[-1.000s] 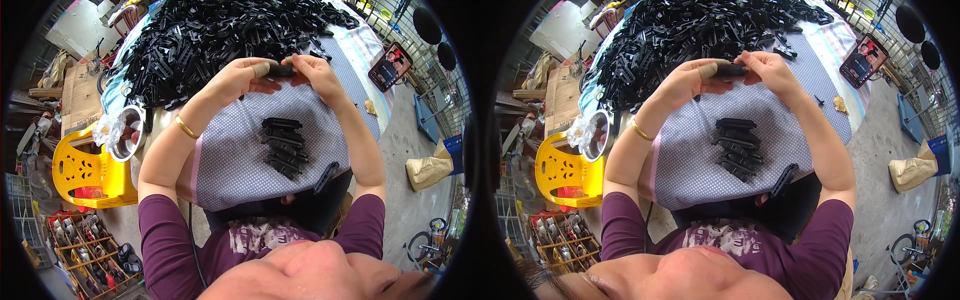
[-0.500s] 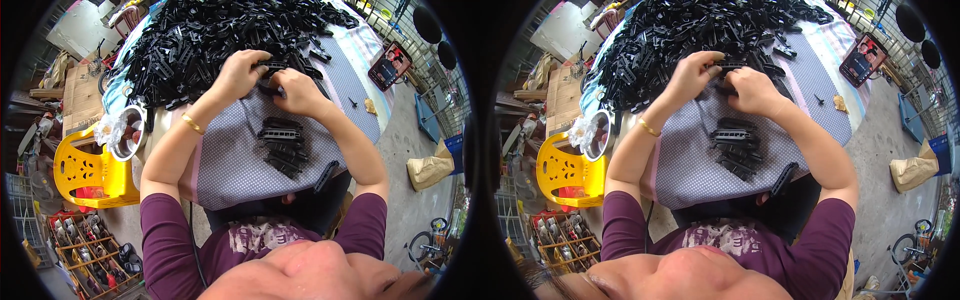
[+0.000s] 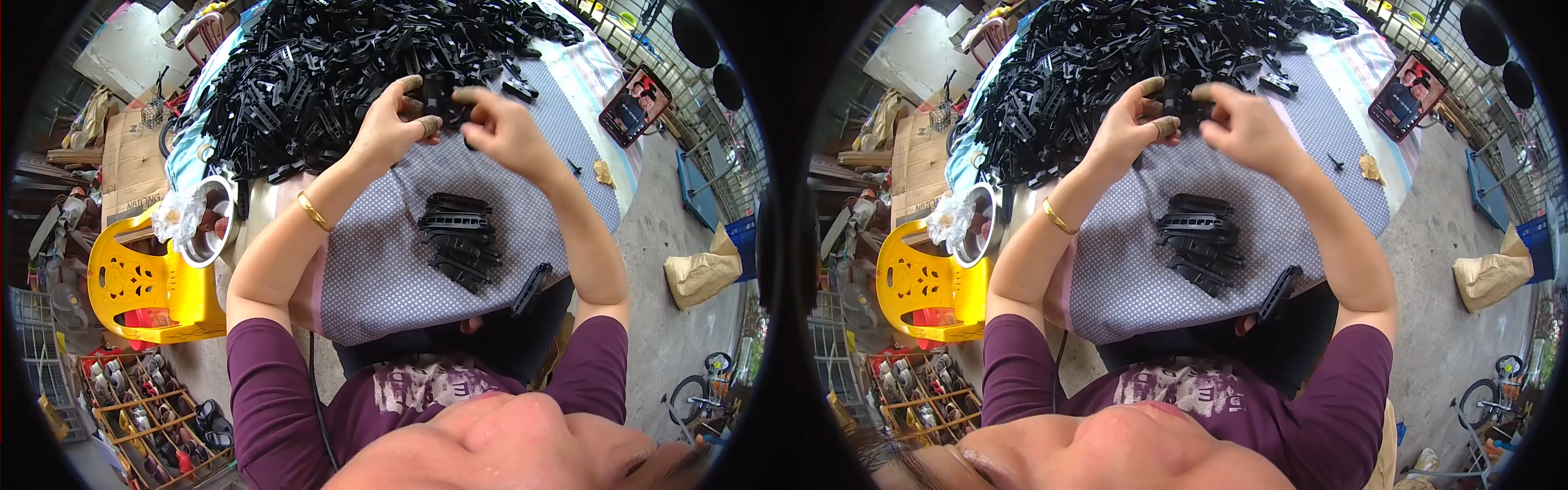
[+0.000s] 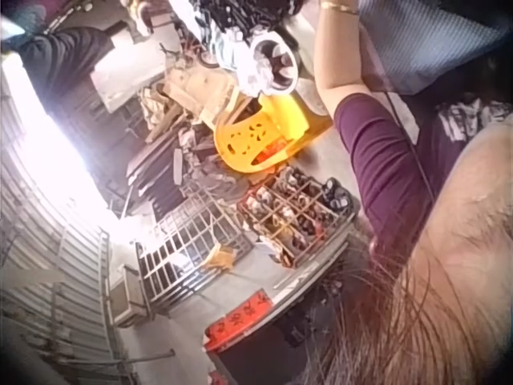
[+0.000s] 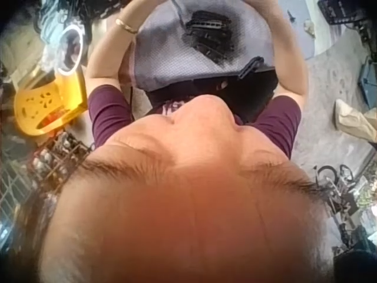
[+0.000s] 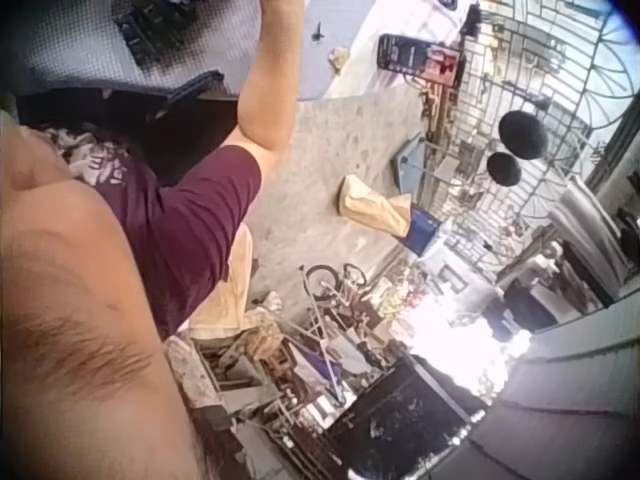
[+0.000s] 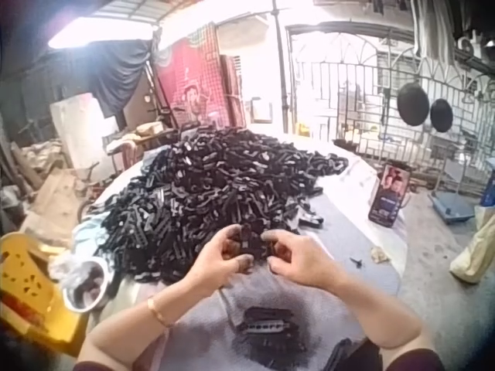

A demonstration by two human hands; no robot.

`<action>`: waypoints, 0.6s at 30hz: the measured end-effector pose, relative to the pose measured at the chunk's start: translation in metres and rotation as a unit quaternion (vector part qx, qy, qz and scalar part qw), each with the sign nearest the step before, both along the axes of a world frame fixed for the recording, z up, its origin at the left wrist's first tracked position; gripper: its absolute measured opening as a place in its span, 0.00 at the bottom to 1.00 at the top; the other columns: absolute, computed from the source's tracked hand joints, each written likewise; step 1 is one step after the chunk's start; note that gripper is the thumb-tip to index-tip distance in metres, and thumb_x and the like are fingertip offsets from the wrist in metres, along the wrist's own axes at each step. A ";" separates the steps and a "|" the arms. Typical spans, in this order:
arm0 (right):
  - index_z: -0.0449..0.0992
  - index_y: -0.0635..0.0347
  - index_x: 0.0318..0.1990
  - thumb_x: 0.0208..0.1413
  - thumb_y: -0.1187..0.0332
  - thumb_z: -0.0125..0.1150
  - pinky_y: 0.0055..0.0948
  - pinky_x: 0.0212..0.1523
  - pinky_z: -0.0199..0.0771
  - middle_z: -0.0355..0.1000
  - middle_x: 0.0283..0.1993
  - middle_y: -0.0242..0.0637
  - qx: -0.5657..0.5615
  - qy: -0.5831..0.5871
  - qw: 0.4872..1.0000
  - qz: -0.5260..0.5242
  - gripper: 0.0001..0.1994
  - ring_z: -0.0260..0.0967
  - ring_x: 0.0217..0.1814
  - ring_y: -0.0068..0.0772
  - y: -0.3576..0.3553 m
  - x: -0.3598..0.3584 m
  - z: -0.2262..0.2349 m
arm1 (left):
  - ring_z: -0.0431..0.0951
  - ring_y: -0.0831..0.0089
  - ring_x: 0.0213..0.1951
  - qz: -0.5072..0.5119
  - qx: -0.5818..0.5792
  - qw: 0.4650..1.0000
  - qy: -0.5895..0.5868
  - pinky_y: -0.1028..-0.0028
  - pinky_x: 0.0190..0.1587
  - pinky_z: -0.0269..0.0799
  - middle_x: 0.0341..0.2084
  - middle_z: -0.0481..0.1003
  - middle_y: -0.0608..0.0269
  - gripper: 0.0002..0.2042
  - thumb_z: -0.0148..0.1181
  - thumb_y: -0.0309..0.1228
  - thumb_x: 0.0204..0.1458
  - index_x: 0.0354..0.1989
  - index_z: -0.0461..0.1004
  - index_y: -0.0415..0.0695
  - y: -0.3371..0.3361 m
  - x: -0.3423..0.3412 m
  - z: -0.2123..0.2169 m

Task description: Assembling small black plastic hardware components by hand at a table.

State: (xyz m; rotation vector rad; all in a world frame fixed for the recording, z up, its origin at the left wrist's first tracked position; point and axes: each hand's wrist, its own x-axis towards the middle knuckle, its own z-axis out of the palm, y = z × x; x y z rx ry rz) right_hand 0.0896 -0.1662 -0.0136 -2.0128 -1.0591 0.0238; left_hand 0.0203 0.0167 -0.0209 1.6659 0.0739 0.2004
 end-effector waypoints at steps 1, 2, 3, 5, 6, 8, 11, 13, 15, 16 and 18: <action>0.70 0.63 0.49 0.48 0.75 0.56 0.16 0.26 0.67 0.71 0.32 0.30 0.081 0.049 0.995 0.013 0.18 0.69 0.30 0.16 -0.002 0.006 -0.001 | 0.76 0.70 0.34 -0.039 -0.052 0.998 0.007 0.71 0.39 0.79 0.35 0.70 0.53 0.33 0.59 0.18 0.46 0.60 0.51 0.34 0.000 -0.003 0.005; 0.70 0.63 0.49 0.49 0.78 0.57 0.16 0.30 0.71 0.71 0.34 0.31 0.156 0.123 0.980 0.016 0.17 0.70 0.32 0.18 -0.002 0.007 0.002 | 0.76 0.70 0.34 -0.040 -0.052 0.998 0.007 0.71 0.39 0.79 0.35 0.70 0.53 0.33 0.59 0.18 0.46 0.60 0.51 0.34 -0.002 -0.004 0.006; 0.71 0.64 0.47 0.49 0.79 0.58 0.18 0.34 0.73 0.72 0.35 0.32 0.197 0.117 0.973 0.005 0.16 0.71 0.34 0.20 -0.003 0.007 0.002 | 0.76 0.69 0.34 -0.050 -0.055 0.997 0.009 0.70 0.39 0.79 0.36 0.70 0.54 0.32 0.60 0.18 0.46 0.60 0.51 0.34 -0.005 -0.004 0.006; 0.72 0.64 0.45 0.48 0.79 0.60 0.19 0.37 0.74 0.72 0.36 0.34 0.237 0.112 0.965 -0.005 0.15 0.72 0.36 0.21 -0.001 0.006 -0.001 | 0.77 0.70 0.35 -0.053 -0.061 0.997 -0.004 0.71 0.39 0.78 0.35 0.72 0.55 0.27 0.62 0.20 0.45 0.55 0.58 0.34 -0.012 -0.008 0.005; 0.73 0.65 0.42 0.47 0.80 0.61 0.21 0.39 0.75 0.73 0.38 0.35 0.241 0.016 0.970 0.019 0.13 0.72 0.39 0.23 0.003 0.002 -0.001 | 0.77 0.70 0.35 -0.052 -0.061 0.997 -0.003 0.71 0.39 0.78 0.35 0.72 0.55 0.27 0.62 0.20 0.45 0.55 0.58 0.34 -0.012 -0.008 0.004; 0.76 0.68 0.33 0.45 0.81 0.62 0.25 0.41 0.75 0.73 0.41 0.40 0.207 -0.135 0.967 0.054 0.06 0.73 0.43 0.30 0.011 -0.009 0.000 | 0.77 0.71 0.34 -0.064 -0.049 0.997 0.018 0.73 0.39 0.78 0.34 0.73 0.58 0.21 0.63 0.22 0.45 0.48 0.64 0.34 -0.011 -0.008 0.004; 0.76 0.67 0.34 0.44 0.81 0.62 0.25 0.41 0.75 0.72 0.42 0.42 0.182 -0.150 0.966 0.106 0.08 0.73 0.42 0.33 0.014 -0.016 -0.002 | 0.77 0.72 0.34 -0.036 -0.045 0.998 -0.004 0.74 0.39 0.77 0.33 0.74 0.59 0.15 0.62 0.21 0.46 0.42 0.68 0.34 -0.006 -0.007 -0.002; 0.76 0.68 0.35 0.44 0.81 0.62 0.26 0.42 0.75 0.73 0.42 0.41 0.184 -0.154 0.967 0.081 0.08 0.73 0.42 0.33 0.015 -0.016 -0.003 | 0.77 0.72 0.36 -0.028 -0.055 0.998 -0.016 0.74 0.41 0.77 0.34 0.74 0.59 0.13 0.58 0.19 0.48 0.43 0.68 0.34 -0.004 -0.006 -0.005; 0.75 0.67 0.37 0.44 0.82 0.61 0.26 0.42 0.75 0.73 0.42 0.41 0.185 -0.185 0.965 0.034 0.10 0.74 0.42 0.33 0.014 -0.012 -0.007 | 0.77 0.72 0.37 -0.042 -0.054 0.997 -0.026 0.75 0.42 0.76 0.35 0.74 0.58 0.13 0.57 0.18 0.48 0.44 0.68 0.34 -0.007 -0.007 0.000; 0.75 0.67 0.37 0.44 0.82 0.61 0.26 0.42 0.75 0.73 0.42 0.41 0.184 -0.185 0.965 0.033 0.10 0.74 0.42 0.33 0.013 -0.011 -0.007 | 0.77 0.72 0.38 -0.056 -0.053 0.996 -0.035 0.76 0.44 0.75 0.36 0.74 0.57 0.13 0.55 0.17 0.49 0.45 0.68 0.33 -0.008 -0.008 0.002; 0.75 0.65 0.40 0.45 0.82 0.59 0.26 0.42 0.75 0.73 0.41 0.41 0.183 -0.181 0.966 0.020 0.12 0.74 0.42 0.34 0.011 -0.010 -0.006 | 0.77 0.73 0.39 -0.050 -0.013 0.998 -0.040 0.76 0.45 0.74 0.37 0.75 0.57 0.14 0.54 0.17 0.49 0.46 0.68 0.33 -0.007 -0.009 0.007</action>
